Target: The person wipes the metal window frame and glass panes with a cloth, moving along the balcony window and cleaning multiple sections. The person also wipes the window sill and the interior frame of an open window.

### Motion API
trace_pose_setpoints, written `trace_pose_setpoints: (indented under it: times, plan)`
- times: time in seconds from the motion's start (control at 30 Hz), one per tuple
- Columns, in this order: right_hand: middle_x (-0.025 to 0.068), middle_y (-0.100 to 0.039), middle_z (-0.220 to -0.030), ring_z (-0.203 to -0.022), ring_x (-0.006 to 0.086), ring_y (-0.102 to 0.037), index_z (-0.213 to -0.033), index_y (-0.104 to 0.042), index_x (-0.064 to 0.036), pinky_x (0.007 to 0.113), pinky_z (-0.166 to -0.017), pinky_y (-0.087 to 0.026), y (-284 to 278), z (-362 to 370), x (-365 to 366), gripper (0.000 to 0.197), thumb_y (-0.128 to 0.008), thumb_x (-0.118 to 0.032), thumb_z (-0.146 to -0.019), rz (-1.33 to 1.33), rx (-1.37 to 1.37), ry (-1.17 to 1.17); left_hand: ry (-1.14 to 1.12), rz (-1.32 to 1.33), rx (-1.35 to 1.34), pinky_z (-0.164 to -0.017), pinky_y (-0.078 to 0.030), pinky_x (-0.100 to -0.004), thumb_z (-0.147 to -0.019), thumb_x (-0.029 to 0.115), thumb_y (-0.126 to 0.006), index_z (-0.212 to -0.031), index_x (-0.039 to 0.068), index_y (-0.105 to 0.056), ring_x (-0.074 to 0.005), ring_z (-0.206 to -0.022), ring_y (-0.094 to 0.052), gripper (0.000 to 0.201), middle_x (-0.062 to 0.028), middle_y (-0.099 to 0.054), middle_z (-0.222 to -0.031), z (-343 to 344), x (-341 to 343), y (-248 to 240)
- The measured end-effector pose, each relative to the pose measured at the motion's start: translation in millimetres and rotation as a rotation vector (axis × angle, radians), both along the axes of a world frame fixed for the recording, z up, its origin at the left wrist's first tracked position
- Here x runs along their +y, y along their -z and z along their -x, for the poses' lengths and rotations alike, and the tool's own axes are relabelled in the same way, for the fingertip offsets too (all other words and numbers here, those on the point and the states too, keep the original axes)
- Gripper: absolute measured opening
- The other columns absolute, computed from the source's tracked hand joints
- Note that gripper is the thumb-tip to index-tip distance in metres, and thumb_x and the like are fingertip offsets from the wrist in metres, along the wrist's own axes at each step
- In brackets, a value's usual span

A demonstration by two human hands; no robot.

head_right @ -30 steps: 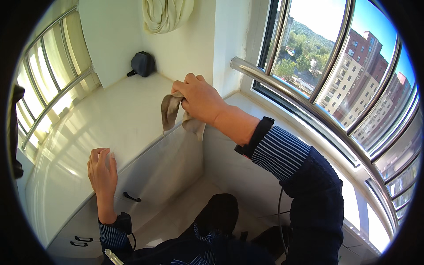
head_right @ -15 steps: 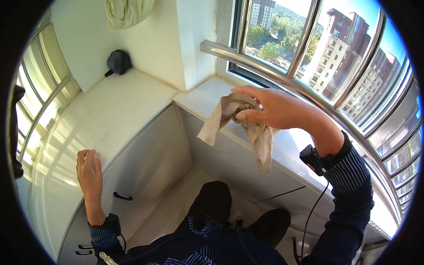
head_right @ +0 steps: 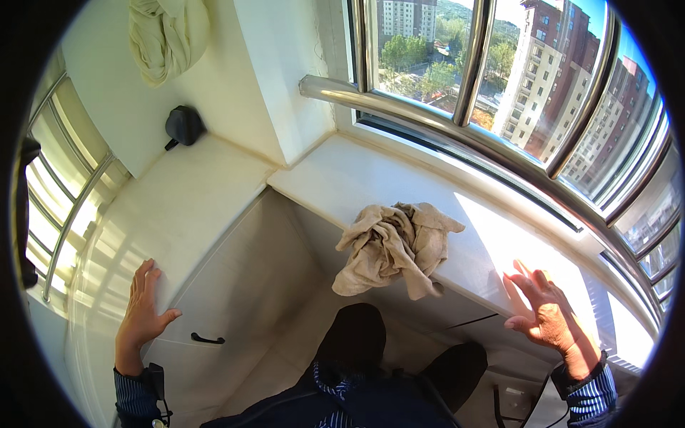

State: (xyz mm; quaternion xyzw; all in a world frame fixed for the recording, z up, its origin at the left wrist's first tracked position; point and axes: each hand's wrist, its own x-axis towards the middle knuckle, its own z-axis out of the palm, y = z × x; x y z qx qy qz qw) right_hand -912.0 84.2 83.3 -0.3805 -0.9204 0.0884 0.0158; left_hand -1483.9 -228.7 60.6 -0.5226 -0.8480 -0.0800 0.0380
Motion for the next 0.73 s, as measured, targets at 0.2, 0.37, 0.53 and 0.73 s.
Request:
trace_pose_setpoints:
  times: [0.2,0.37,0.53,0.73]
  plan:
    - [0.0269,-0.039,-0.152,-0.121,0.046,-0.057,-0.149,-0.04,-0.0174,0.054,-0.1,-0.05,20,-18,9,0.079,-0.062,-0.063,-0.088,0.028,-0.051,-0.065,0.042,-0.089,-0.005,-0.115,-0.03,-0.0538,-0.073,0.015,-0.08,-0.13,0.0,-0.045,-0.0476,-0.14,-0.033,0.068,-0.0265,-0.034,-0.149,7,4,15]
    - [0.0306,-0.042,-0.144,-0.121,0.0473,-0.055,-0.147,-0.04,-0.0145,0.057,-0.1,-0.047,9,-16,9,0.076,-0.068,-0.05,-0.085,0.275,-0.105,0.05,0.067,-0.044,0.021,-0.113,-0.031,-0.0561,-0.071,0.014,-0.081,-0.128,-0.001,-0.046,-0.0498,-0.138,-0.033,0.068,-0.0278,-0.035,-0.145,11,6,11]
    - [0.0318,-0.04,-0.142,-0.13,0.0509,-0.044,-0.14,-0.044,-0.0087,0.069,-0.11,-0.027,16,-16,10,0.078,-0.074,-0.035,-0.073,0.141,-0.103,-0.06,0.072,0.036,0.02,-0.113,-0.027,-0.0614,-0.069,0.013,-0.08,-0.126,-0.001,-0.045,-0.0532,-0.138,-0.03,0.069,-0.0299,-0.031,-0.146,15,8,11]
    - [0.0278,-0.039,-0.145,-0.135,0.0481,-0.038,-0.139,-0.048,-0.007,0.074,-0.11,-0.022,18,-17,14,0.075,-0.074,-0.032,-0.072,0.095,-0.017,-0.112,0.065,0.069,-0.006,-0.113,-0.025,-0.0657,-0.07,0.013,-0.078,-0.131,-0.002,-0.04,-0.0532,-0.14,-0.027,0.073,-0.0306,-0.027,-0.15,18,8,11]
